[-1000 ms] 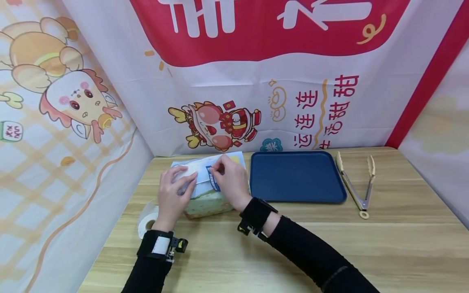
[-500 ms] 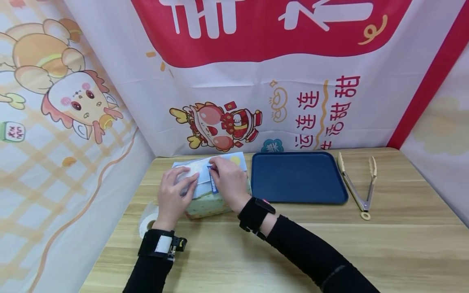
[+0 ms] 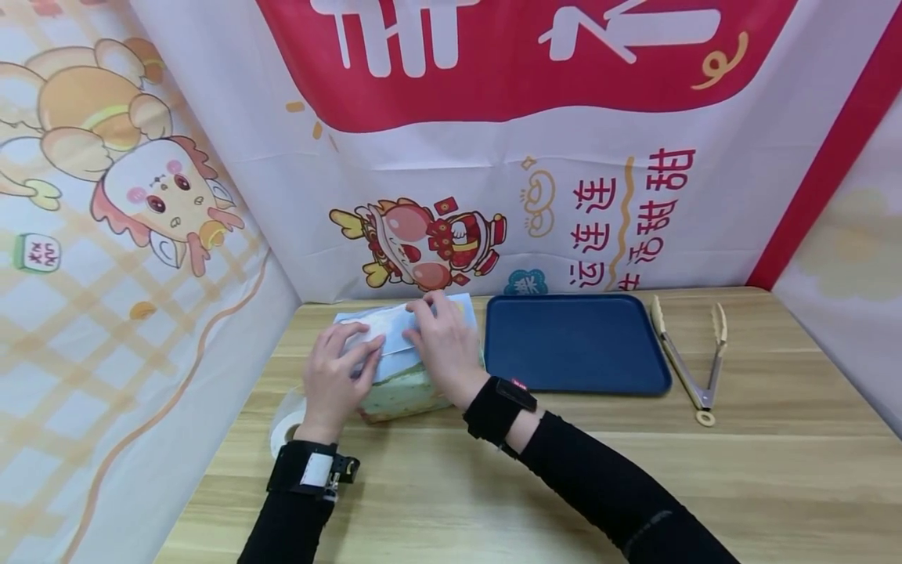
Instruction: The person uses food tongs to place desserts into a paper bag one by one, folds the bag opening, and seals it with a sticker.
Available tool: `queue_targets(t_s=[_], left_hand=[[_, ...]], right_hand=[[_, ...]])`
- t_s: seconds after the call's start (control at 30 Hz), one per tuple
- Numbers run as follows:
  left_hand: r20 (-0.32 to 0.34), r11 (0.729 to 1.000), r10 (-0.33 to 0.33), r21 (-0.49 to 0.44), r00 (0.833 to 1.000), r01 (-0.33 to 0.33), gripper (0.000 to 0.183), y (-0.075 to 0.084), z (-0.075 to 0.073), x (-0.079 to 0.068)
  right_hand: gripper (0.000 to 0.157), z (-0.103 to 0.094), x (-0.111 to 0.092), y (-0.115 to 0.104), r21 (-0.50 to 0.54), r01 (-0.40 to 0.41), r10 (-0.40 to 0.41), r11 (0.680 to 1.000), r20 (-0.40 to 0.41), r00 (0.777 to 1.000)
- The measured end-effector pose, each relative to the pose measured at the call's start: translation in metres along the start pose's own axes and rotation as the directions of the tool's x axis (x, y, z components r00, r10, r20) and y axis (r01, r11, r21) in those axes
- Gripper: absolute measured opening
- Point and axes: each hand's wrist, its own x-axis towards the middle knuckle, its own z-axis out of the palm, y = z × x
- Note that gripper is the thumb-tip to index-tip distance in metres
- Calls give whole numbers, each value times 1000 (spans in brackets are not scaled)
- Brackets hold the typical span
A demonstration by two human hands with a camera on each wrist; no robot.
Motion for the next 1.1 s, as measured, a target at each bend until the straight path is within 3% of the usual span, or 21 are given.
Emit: queue_targets(t_s=[0.23, 0.37, 0.5, 0.57, 1.1], left_hand=[[24, 1000, -14, 7, 1000, 13, 19, -1, -2, -2], [22, 1000, -13, 4, 1000, 13, 19, -1, -1, -3], [18, 1000, -17, 3, 1000, 17, 19, -1, -1, -3], [21, 1000, -20, 2, 1000, 20, 20, -1, 0, -3], [29, 1000, -21, 9, 999, 21, 19, 0, -1, 1]], right_hand=[[27, 2, -2, 7, -44, 43, -44, 998, -22, 999], [23, 0, -3, 5, 72, -19, 20, 997, -15, 1000], [22, -4, -1, 1, 223, -110, 103, 969, 40, 994], [22, -5, 0, 0, 248, -134, 122, 959, 66, 990], [23, 6, -5, -1, 106, -57, 58, 993, -2, 998]])
